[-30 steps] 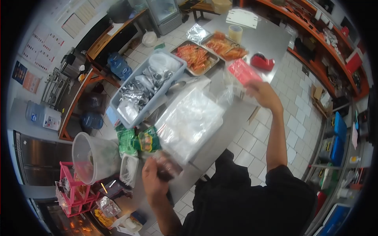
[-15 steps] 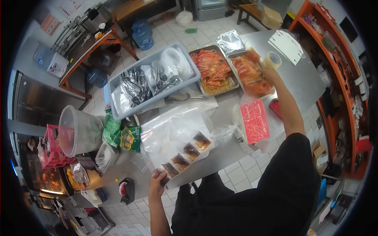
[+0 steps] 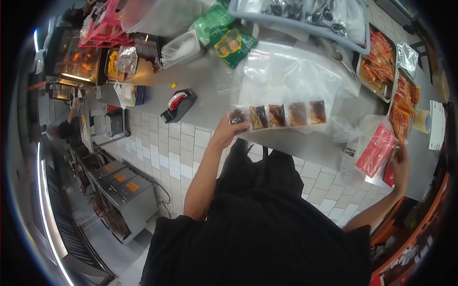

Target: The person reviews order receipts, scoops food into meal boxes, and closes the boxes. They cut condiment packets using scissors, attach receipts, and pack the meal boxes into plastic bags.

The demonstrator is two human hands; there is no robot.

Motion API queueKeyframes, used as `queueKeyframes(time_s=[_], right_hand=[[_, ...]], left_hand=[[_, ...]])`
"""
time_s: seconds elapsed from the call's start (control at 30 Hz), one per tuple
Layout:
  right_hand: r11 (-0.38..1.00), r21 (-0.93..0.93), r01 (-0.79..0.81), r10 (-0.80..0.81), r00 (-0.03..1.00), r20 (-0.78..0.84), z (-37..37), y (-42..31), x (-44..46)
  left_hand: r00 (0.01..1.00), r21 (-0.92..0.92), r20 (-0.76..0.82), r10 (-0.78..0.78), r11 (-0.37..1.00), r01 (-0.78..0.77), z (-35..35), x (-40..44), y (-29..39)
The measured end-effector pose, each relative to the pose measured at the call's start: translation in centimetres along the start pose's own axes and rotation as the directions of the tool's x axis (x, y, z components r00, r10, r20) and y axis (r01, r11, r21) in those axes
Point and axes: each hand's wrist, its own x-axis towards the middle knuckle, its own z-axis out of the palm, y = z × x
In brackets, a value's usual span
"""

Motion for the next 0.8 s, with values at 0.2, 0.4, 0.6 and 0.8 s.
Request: queueKeyframes(time_s=[0.2, 0.4, 0.6, 0.8], right_hand=[[0.915, 0.395, -0.083, -0.041, 0.955, 0.295, 15.1, -7.5, -8.2], [0.878, 0.398, -0.264, -0.225, 0.507, 0.832, 28.7, -11.4, -6.7], [0.810, 0.474, -0.346, -0.275, 0.490, 0.827, 33.6, -11.3, -7.3], [0.777, 0.535, -0.332, -0.255, 0.611, 0.749, 36.5, -12.3, -7.4]], left_hand=[[0.994, 0.018, -0.092, 0.058, 0.998, -0.056, 1.6, -0.8, 0.2], [0.983, 0.022, -0.105, 0.150, 0.989, -0.149, 2.4, -0.9, 0.8], [0.969, 0.075, -0.126, 0.211, 0.976, -0.203, 3.3, -1.2, 0.9], [0.958, 0.100, -0.103, 0.269, 0.961, -0.259, 2.3, -1.9, -1.1]])
